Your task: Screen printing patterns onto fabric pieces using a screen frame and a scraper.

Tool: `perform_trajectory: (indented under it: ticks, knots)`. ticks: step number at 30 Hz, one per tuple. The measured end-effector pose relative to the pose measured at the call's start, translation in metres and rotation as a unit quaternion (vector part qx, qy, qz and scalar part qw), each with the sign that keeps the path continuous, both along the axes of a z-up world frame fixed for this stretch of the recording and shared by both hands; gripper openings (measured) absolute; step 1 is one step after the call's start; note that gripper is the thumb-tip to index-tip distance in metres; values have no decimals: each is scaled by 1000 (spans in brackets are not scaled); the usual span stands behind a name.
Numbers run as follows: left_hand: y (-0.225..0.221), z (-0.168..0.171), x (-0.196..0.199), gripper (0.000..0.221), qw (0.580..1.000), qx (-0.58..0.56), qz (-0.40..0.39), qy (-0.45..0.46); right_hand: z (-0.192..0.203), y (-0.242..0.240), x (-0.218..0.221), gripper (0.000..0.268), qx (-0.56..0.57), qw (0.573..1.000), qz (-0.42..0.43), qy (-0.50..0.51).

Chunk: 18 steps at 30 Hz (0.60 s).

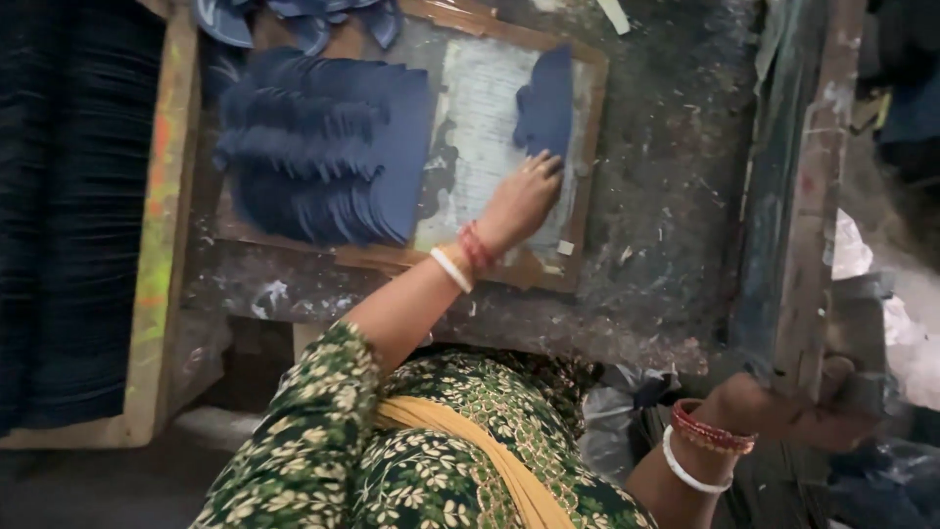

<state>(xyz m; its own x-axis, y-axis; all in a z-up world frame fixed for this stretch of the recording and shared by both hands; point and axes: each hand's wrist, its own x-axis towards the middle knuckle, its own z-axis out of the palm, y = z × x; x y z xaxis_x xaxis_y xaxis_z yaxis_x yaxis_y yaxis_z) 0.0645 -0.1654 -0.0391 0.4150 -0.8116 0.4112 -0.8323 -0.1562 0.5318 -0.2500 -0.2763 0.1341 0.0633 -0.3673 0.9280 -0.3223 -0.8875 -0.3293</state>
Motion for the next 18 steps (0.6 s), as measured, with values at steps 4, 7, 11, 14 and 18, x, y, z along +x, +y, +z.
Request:
perform_trajectory:
  ticks: [4, 7, 11, 14, 18]
  knots:
    - [-5, 5, -2, 29, 1000, -19, -10, -7, -9, -3, -8, 35, 5, 1000, 12, 1]
    - [31, 17, 1, 24, 999, -12, -43, -8, -31, -15, -23, 31, 41, 996, -84, -1]
    - [91, 37, 42, 15, 995, 37, 29, -87, -17, -6, -11, 33, 22, 999, -31, -22]
    - [117, 67, 49, 16, 986, -14, 102, -129, -11, -3, -8, 32, 5, 999, -33, -15]
    - [105, 69, -7, 18, 997, 20, 37, -68, 1, 6, 3, 34, 31, 999, -30, -34]
